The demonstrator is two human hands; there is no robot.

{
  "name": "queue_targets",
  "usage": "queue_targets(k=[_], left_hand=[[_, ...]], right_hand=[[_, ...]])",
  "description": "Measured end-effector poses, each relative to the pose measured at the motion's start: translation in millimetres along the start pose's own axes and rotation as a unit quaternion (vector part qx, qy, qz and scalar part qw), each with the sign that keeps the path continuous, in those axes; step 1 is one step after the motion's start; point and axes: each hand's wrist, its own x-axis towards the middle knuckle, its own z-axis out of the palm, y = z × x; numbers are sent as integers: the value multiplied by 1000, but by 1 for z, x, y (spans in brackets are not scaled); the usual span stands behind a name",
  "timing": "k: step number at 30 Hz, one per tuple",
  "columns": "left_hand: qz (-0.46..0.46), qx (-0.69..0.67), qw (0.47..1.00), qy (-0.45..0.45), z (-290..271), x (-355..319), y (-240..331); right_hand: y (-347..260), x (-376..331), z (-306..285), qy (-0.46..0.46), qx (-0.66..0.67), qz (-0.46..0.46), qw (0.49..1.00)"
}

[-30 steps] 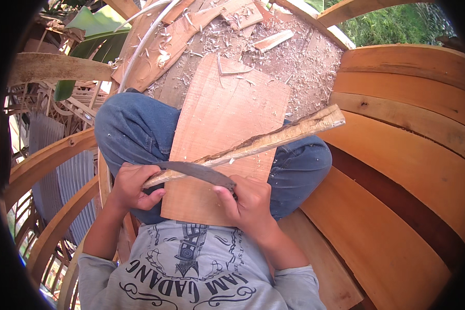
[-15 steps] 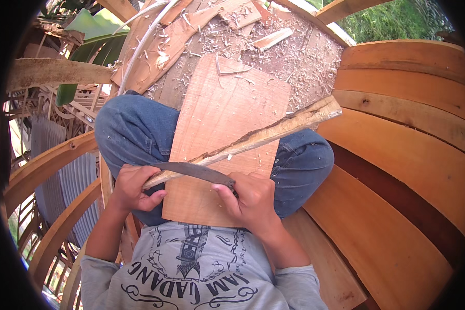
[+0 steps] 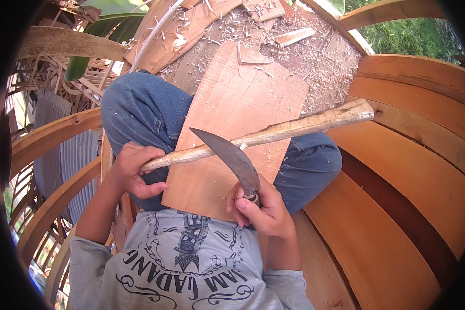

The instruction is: The person sits cross-legged on a wooden platform and uses a curved blade to shave and shape a long, thin piece of wood. They hold the wood against a flat board on their lap and repeatedly scrape the blade along its length to remove bark and smooth the surface.

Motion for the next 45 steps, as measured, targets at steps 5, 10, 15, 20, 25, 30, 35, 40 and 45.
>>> queue_targets(k=[5, 10, 15, 20, 25, 30, 35, 40, 45], left_hand=[[-16, 0, 1000, -15, -2, -3, 1], [-9, 19, 1000, 3, 3, -6, 1], [-5, 15, 1000, -2, 4, 2, 6], [-17, 1, 1000, -8, 2, -2, 3], [-20, -2, 1000, -4, 3, -3, -1], [-17, 7, 1000, -4, 4, -1, 0], [-19, 16, 1000, 0, 3, -2, 1], [-33, 9, 999, -18, 3, 1, 3], [-29, 6, 1000, 1, 4, -5, -2]], right_hand=[[20, -1, -3, 21, -61, -47, 997], [11, 10, 3, -41, -156, -1, 987], [17, -1, 8, 79, -45, -86, 992], [34, 6, 18, 213, -171, -221, 936], [-5, 8, -8, 217, -158, -263, 927], [3, -6, -9, 18, -182, -84, 980], [-4, 2, 6, 10, 27, 64, 998], [9, 0, 17, 107, 40, -48, 992], [-51, -11, -55, 275, 120, -383, 873]])
